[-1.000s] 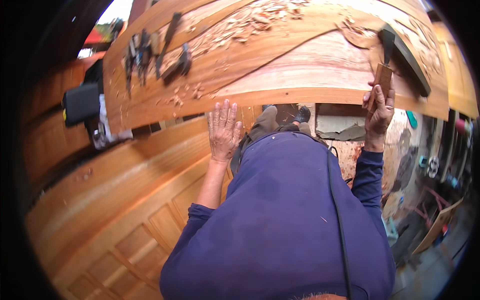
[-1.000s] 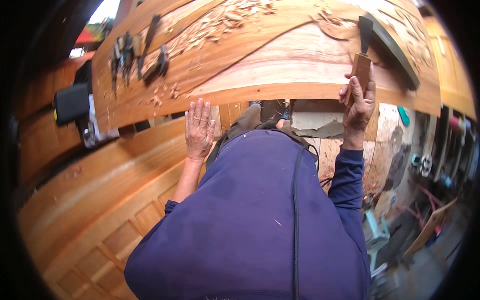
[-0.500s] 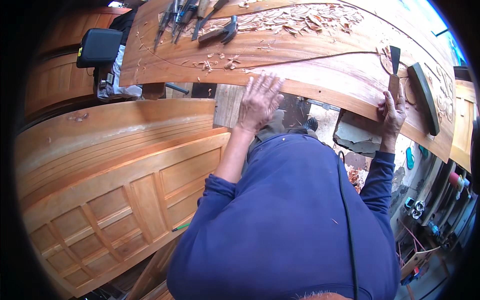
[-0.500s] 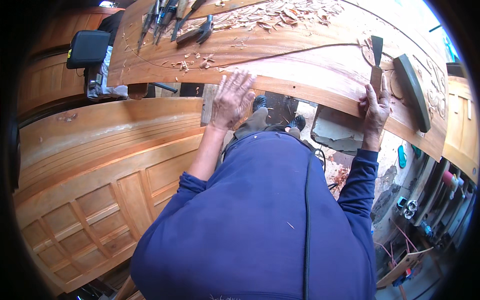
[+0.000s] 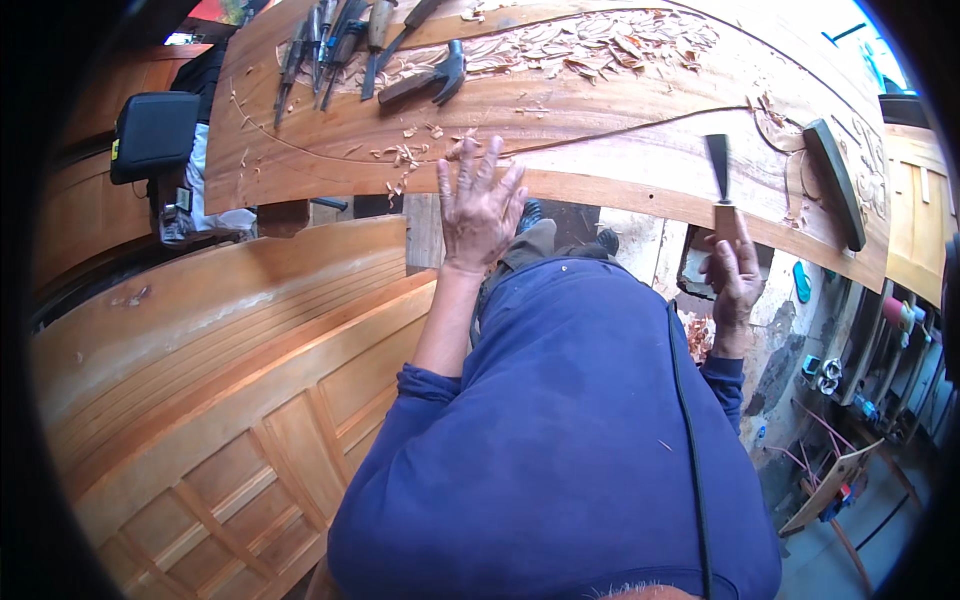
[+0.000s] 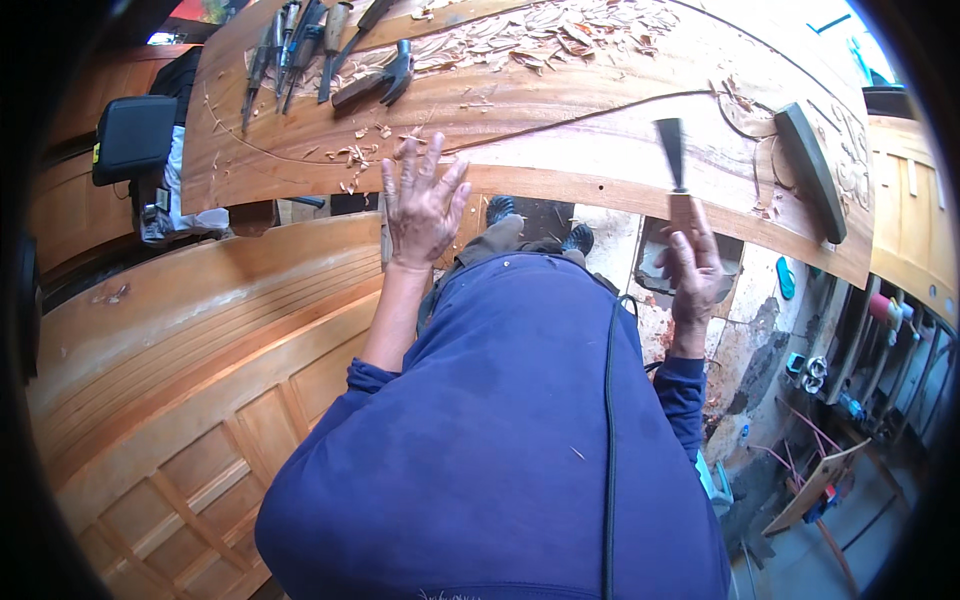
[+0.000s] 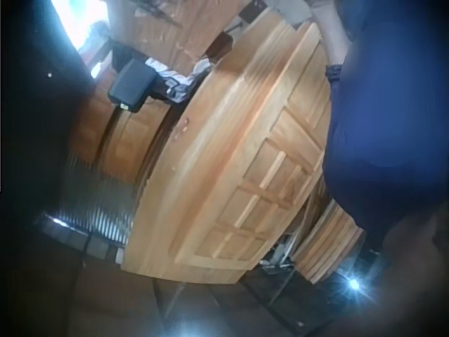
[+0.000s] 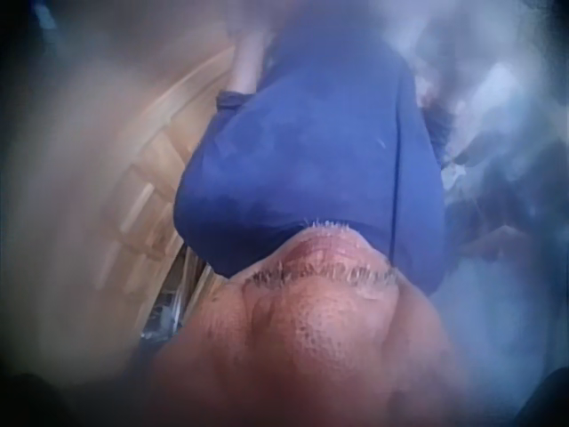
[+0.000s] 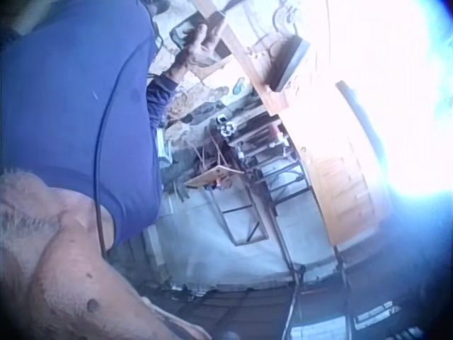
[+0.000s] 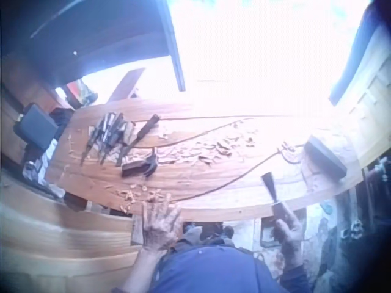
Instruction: The person carves decorative floral patterns into a large wooden board using a chisel, periodically wiping away wood shavings and repositioning a sharpening stone.
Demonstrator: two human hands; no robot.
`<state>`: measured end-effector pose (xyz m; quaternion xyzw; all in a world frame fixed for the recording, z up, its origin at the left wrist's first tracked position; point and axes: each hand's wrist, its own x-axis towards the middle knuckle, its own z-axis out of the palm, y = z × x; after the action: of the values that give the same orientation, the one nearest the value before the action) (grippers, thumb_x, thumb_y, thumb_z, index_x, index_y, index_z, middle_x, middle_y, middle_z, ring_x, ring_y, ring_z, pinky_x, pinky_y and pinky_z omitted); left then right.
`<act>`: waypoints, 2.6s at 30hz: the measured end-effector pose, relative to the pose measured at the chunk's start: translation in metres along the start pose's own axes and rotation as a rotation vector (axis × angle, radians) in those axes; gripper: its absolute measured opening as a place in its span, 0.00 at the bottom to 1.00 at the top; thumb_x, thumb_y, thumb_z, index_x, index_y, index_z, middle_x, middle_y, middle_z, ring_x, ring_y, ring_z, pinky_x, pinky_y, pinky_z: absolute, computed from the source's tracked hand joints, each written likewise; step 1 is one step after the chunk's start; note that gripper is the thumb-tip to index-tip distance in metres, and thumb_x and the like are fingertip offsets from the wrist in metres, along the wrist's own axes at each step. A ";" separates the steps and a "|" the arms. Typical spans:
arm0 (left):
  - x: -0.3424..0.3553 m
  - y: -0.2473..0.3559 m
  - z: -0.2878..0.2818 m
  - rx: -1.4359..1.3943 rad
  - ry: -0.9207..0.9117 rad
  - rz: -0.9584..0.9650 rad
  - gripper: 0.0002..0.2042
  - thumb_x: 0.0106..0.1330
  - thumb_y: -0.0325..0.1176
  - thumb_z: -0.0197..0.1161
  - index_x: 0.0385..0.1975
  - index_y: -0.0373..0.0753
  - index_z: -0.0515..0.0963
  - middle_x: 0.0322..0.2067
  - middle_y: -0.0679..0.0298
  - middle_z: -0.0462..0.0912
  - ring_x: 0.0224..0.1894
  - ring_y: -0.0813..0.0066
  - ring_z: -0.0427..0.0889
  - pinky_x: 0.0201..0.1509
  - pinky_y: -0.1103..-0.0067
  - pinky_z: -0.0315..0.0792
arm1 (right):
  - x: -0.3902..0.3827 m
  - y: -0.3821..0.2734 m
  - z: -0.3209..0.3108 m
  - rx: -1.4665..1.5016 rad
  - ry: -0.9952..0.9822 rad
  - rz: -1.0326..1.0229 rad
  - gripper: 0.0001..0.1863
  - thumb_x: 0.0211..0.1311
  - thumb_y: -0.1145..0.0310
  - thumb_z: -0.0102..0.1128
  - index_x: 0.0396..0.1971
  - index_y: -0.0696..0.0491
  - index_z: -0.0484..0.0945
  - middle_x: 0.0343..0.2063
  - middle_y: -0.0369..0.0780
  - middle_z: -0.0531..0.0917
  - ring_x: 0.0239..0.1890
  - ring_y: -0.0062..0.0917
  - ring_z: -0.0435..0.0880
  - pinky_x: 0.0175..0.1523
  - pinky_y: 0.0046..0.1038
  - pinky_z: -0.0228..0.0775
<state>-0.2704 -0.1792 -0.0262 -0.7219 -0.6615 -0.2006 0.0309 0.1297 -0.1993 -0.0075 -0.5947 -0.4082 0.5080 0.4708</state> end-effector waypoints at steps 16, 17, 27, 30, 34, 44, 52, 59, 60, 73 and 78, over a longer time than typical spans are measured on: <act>0.045 0.034 0.024 -0.871 -0.210 0.767 0.22 0.72 0.45 0.67 0.64 0.48 0.82 0.66 0.58 0.81 0.71 0.56 0.77 0.78 0.57 0.68 | -0.076 -0.023 0.145 0.057 -0.115 0.501 0.28 0.81 0.68 0.57 0.76 0.55 0.67 0.41 0.35 0.87 0.28 0.14 0.81 0.29 0.16 0.69; 0.047 0.034 0.026 -0.861 -0.284 0.800 0.23 0.73 0.47 0.66 0.65 0.48 0.81 0.66 0.58 0.80 0.72 0.55 0.76 0.78 0.57 0.67 | -0.079 -0.025 0.150 0.052 -0.102 0.485 0.28 0.81 0.69 0.57 0.76 0.56 0.67 0.40 0.36 0.87 0.28 0.14 0.81 0.30 0.17 0.71; 0.050 -0.015 0.025 -0.452 -0.240 0.548 0.22 0.75 0.47 0.64 0.64 0.46 0.82 0.73 0.58 0.75 0.79 0.53 0.66 0.83 0.54 0.54 | -0.140 -0.016 0.135 0.216 0.233 0.302 0.29 0.79 0.69 0.58 0.76 0.55 0.67 0.43 0.41 0.88 0.27 0.16 0.82 0.28 0.17 0.72; 0.045 -0.021 0.024 -0.407 -0.242 0.520 0.19 0.74 0.43 0.65 0.61 0.44 0.84 0.71 0.57 0.76 0.79 0.50 0.64 0.83 0.52 0.53 | -0.172 -0.009 0.120 0.244 0.333 0.254 0.29 0.79 0.68 0.58 0.76 0.56 0.67 0.43 0.42 0.87 0.26 0.16 0.82 0.26 0.17 0.72; 0.060 -0.003 0.021 -0.430 -0.212 0.475 0.10 0.71 0.35 0.67 0.48 0.39 0.85 0.70 0.52 0.75 0.79 0.44 0.62 0.83 0.49 0.52 | -0.215 0.013 0.114 0.288 0.472 0.189 0.31 0.78 0.67 0.59 0.77 0.56 0.66 0.42 0.43 0.87 0.26 0.16 0.82 0.25 0.17 0.72; -0.010 0.130 -0.042 -0.744 -0.522 1.305 0.30 0.65 0.47 0.74 0.66 0.48 0.75 0.69 0.57 0.75 0.76 0.55 0.68 0.81 0.57 0.61 | -0.238 0.023 0.108 0.361 0.284 0.144 0.27 0.77 0.70 0.58 0.72 0.60 0.68 0.42 0.41 0.87 0.28 0.17 0.83 0.32 0.20 0.76; -0.011 0.131 -0.039 -0.550 -0.405 1.357 0.33 0.66 0.41 0.69 0.74 0.52 0.71 0.40 0.70 0.79 0.43 0.73 0.80 0.49 0.74 0.74 | -0.210 0.014 0.097 0.432 0.097 0.117 0.17 0.81 0.62 0.56 0.59 0.59 0.76 0.46 0.41 0.86 0.43 0.20 0.87 0.41 0.24 0.80; 0.030 0.114 -0.014 -0.639 -0.473 1.050 0.32 0.55 0.42 0.78 0.63 0.48 0.79 0.34 0.64 0.78 0.35 0.66 0.81 0.37 0.71 0.79 | -0.178 0.016 0.072 0.258 0.172 0.126 0.19 0.83 0.58 0.56 0.56 0.58 0.83 0.41 0.40 0.88 0.35 0.17 0.86 0.38 0.21 0.77; 0.039 0.114 -0.012 -0.641 -0.483 1.015 0.32 0.55 0.42 0.78 0.63 0.48 0.80 0.34 0.64 0.79 0.35 0.66 0.82 0.37 0.71 0.79 | -0.174 0.020 0.068 0.229 0.204 0.117 0.20 0.83 0.57 0.56 0.58 0.58 0.82 0.41 0.40 0.88 0.32 0.17 0.86 0.37 0.19 0.76; 0.189 0.092 0.083 -0.201 -0.075 0.340 0.21 0.68 0.45 0.74 0.53 0.39 0.81 0.43 0.54 0.85 0.46 0.56 0.85 0.47 0.63 0.82 | -0.178 0.035 0.010 0.125 0.471 0.307 0.24 0.80 0.56 0.61 0.63 0.59 0.79 0.43 0.40 0.89 0.36 0.16 0.85 0.37 0.17 0.73; 0.209 0.085 0.106 -0.021 0.086 0.321 0.26 0.66 0.52 0.74 0.53 0.37 0.83 0.44 0.52 0.85 0.51 0.50 0.82 0.58 0.59 0.77 | -0.154 0.051 -0.005 0.184 0.481 0.326 0.24 0.79 0.57 0.63 0.62 0.59 0.80 0.42 0.39 0.89 0.34 0.16 0.85 0.35 0.17 0.74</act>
<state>-0.1528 0.0403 -0.0360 -0.8093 -0.5337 -0.2308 0.0830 0.1117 -0.3599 -0.0227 -0.7106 -0.1366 0.4560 0.5182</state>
